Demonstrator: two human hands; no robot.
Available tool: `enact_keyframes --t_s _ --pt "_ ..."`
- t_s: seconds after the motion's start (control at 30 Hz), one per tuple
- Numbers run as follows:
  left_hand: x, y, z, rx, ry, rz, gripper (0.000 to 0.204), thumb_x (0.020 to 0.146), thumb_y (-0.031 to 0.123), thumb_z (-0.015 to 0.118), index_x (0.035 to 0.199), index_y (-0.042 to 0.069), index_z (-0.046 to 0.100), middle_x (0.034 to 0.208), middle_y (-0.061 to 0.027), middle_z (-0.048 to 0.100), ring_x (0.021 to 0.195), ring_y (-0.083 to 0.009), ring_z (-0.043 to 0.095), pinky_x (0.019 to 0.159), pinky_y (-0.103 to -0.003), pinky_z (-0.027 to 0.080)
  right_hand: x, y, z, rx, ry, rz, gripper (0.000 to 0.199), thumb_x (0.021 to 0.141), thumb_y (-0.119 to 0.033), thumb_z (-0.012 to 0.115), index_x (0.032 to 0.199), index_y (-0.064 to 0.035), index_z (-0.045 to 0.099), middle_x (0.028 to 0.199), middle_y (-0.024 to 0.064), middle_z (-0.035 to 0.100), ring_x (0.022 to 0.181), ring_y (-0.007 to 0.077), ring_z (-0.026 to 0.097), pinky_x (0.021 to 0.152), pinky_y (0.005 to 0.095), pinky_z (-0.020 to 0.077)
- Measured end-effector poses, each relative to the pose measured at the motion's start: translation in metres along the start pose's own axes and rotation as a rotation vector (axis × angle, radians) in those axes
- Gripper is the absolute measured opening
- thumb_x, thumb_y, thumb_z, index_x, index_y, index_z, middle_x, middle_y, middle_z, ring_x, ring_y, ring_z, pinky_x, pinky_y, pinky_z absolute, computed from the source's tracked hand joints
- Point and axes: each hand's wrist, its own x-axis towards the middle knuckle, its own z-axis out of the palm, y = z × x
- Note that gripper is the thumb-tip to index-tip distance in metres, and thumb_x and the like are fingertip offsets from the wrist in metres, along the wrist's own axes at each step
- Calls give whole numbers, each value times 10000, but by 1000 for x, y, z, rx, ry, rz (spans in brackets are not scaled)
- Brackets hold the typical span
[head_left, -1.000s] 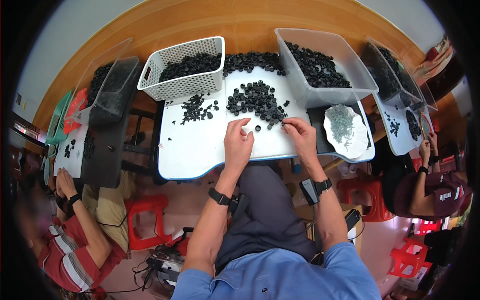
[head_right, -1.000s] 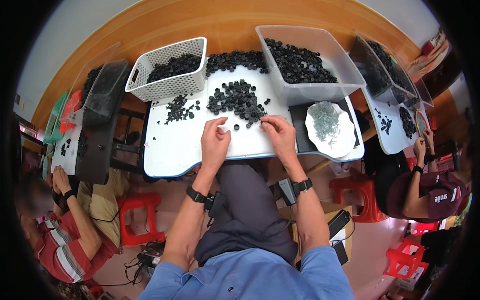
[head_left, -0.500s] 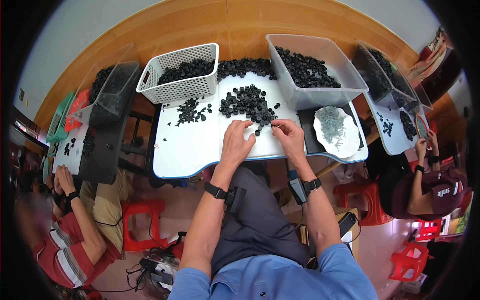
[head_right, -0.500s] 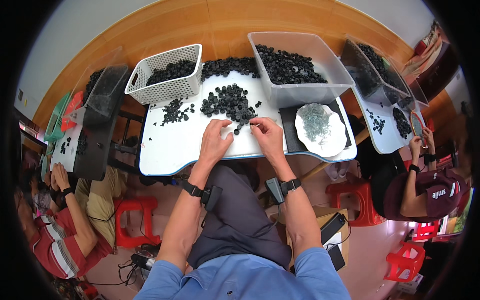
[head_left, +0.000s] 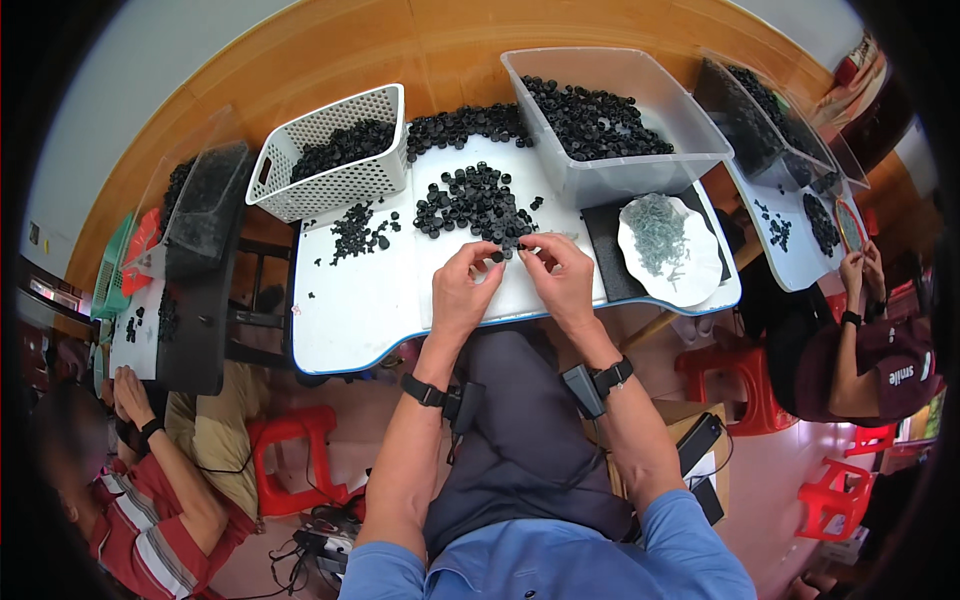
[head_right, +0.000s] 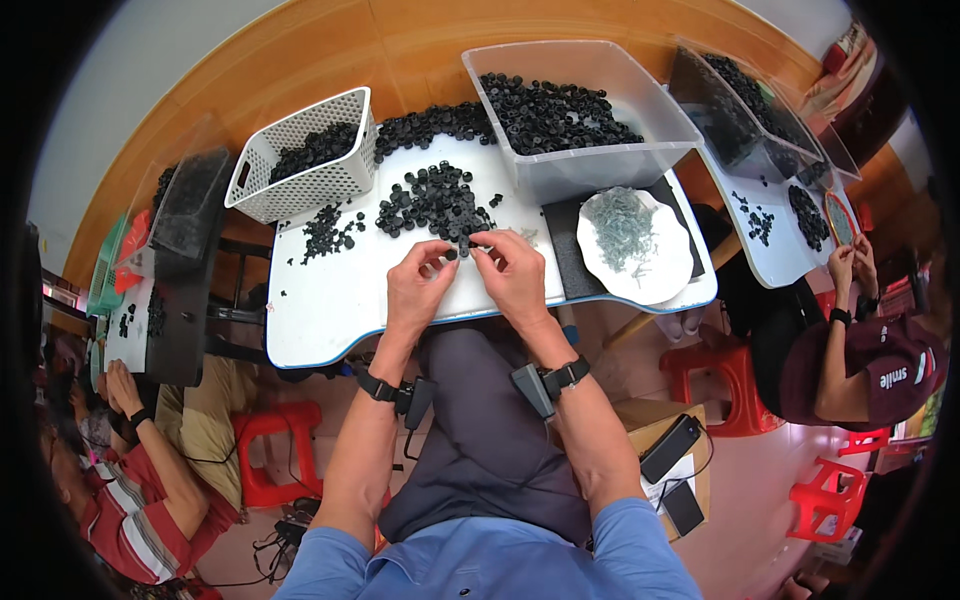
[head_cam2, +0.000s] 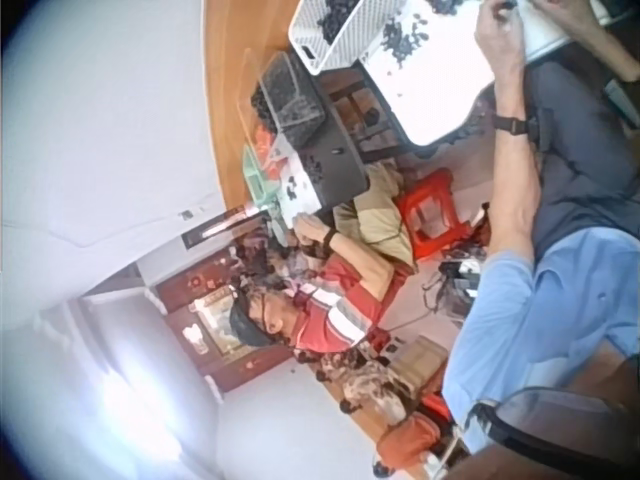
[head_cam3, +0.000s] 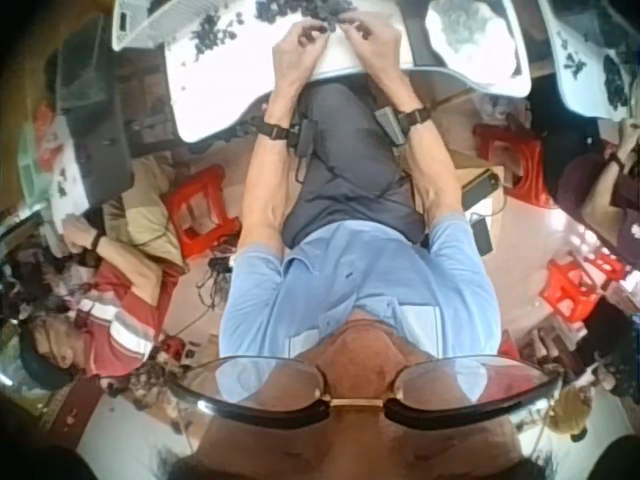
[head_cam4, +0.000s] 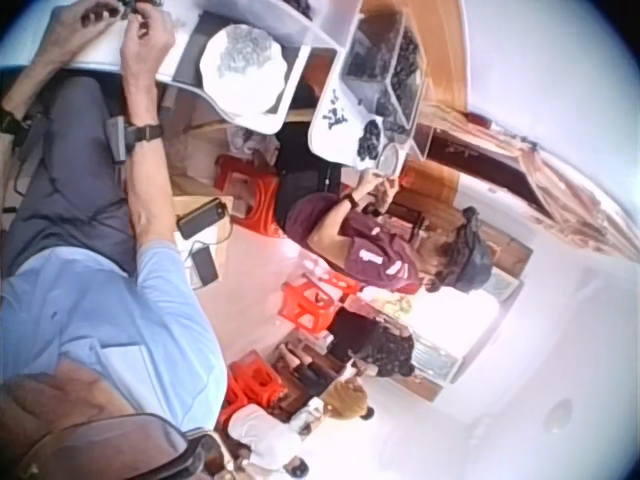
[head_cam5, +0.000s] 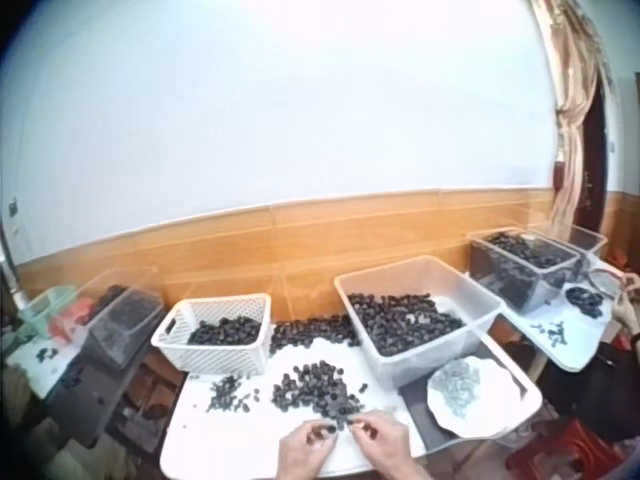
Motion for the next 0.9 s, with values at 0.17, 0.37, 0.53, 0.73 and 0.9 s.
enact_keyframes --t_s 0.17,0.37,0.53,0.73,0.9 --pt "0 -1 -1 2 13 21 278 837 89 801 1102 48 731 895 -90 732 740 -185 669 653 -311 527 0 -4 8 -56 18 -76 172 870 0 763 1036 -42 778 980 75 753 717 119 671 591 253 512" --pt "-2 -3 0 -9 25 50 275 834 77 793 1100 39 735 904 -100 717 743 -197 664 669 -329 540 -3 -2 8 -126 -43 -212 201 849 18 773 1039 -47 781 997 90 764 726 150 689 576 258 516" --pt "-3 0 -4 14 15 30 275 852 79 801 1120 51 748 944 -72 764 782 -149 681 712 -282 543 -2 -8 7 -122 -54 -181 192 851 35 757 1035 -20 750 956 111 745 741 217 717 590 296 550" --pt "-4 5 -4 7 -20 75 252 866 60 782 1108 21 727 927 -121 731 807 -233 711 715 -342 579 -3 -8 7 -120 -73 -177 186 852 21 767 1033 -20 751 955 105 746 713 204 698 582 288 527" --pt "-5 2 -4 -30 -18 75 255 878 56 776 1125 16 726 973 -136 752 861 -256 742 742 -346 590 -2 -3 9 -103 -65 -152 178 851 13 777 1024 -23 758 939 98 749 702 189 689 585 285 522"
